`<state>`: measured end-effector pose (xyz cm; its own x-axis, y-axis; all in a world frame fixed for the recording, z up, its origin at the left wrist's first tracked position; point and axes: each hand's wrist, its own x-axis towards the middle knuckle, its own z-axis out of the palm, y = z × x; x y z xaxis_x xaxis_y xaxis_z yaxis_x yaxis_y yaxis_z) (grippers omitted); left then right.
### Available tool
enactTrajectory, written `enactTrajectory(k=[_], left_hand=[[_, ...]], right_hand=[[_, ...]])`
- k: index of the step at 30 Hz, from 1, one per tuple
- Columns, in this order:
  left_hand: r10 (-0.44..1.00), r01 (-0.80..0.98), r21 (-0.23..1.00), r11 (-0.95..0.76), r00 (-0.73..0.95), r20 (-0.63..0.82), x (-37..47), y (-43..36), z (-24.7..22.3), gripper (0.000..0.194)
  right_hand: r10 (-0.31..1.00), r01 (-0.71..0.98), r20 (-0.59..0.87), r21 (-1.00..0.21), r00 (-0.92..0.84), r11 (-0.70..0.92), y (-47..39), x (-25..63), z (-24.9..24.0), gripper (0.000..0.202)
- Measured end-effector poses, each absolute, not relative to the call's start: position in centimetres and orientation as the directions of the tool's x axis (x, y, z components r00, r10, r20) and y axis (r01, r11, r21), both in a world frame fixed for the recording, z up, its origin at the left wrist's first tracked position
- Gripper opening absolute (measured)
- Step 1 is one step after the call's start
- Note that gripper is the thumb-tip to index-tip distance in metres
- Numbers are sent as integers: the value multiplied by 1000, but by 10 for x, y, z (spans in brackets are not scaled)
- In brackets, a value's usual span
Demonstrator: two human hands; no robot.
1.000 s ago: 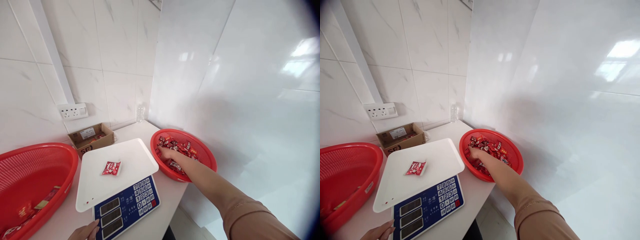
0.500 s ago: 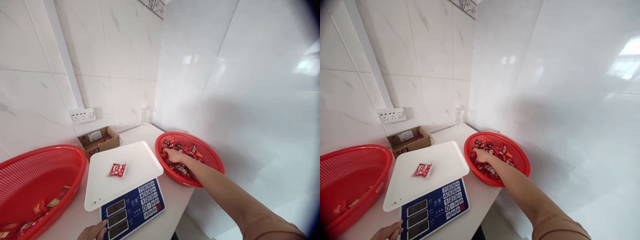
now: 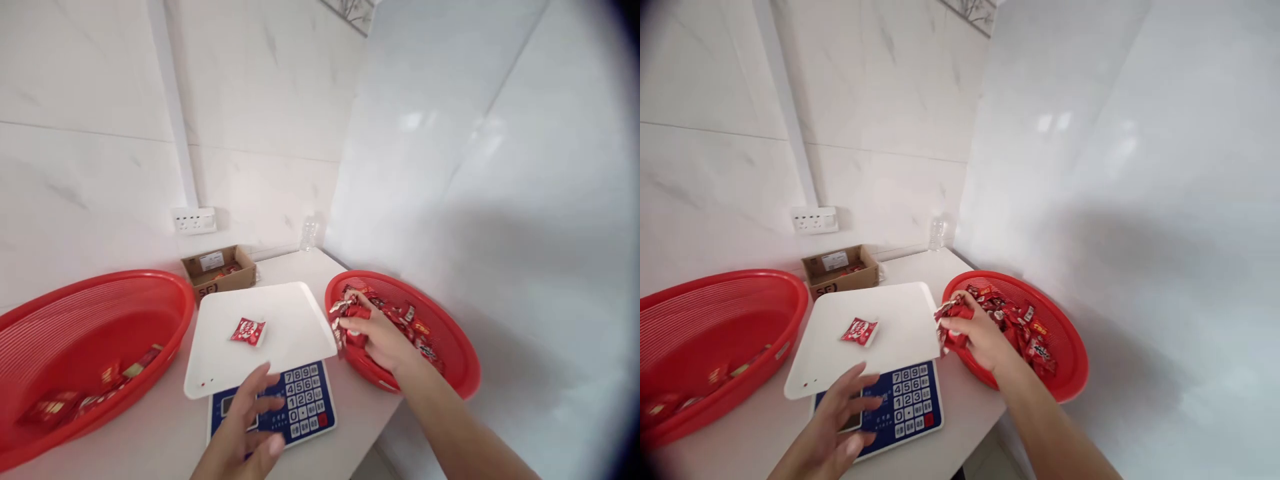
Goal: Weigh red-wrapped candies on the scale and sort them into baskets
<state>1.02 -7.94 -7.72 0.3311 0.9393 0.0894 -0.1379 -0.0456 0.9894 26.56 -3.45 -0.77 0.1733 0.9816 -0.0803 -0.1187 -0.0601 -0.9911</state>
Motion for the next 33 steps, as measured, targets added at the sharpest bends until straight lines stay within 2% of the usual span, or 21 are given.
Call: enactTrajectory(k=[2, 4, 7, 10, 13, 16, 21, 27, 33], left_hand=[[888, -224, 961, 161, 458, -42, 24, -74, -58, 78], [841, -285, 909, 304, 528, -115, 32, -68, -43, 84], [837, -362, 841, 402, 517, -177, 34, -64, -33, 68], [856, -401, 797, 452, 445, -262, 29, -64, -35, 47], [865, -441, 761, 475, 393, -312, 23, -64, -39, 38], [862, -448, 750, 486, 387, -328, 20, -63, -40, 37], [866, -445, 752, 486, 361, -346, 19, -61, -37, 40], [881, -403, 787, 467, 288, -375, 15, -59, -42, 37], [901, -344, 846, 406, 306, -308, 12, -61, -46, 42]], right_hand=[[998, -83, -12, -997, 64, -7, -45, 227, -12, 42], [998, 50, 26, -998, -49, 28, -55, 196, -18, 36], [990, 245, 41, -967, -138, 74, -66, 168, -24, 33], [981, 346, 62, -930, -186, 124, -69, 163, -26, 48], [974, 368, 71, -918, -213, 147, -68, 166, -29, 60], [974, 297, 49, -948, -220, 115, -67, 169, -32, 61], [984, 231, 25, -971, -177, 67, -69, 171, -35, 50], [976, 301, 66, -945, -207, 128, -69, 174, -26, 35], [956, 352, 100, -915, -276, 198, -70, 169, -20, 29]])
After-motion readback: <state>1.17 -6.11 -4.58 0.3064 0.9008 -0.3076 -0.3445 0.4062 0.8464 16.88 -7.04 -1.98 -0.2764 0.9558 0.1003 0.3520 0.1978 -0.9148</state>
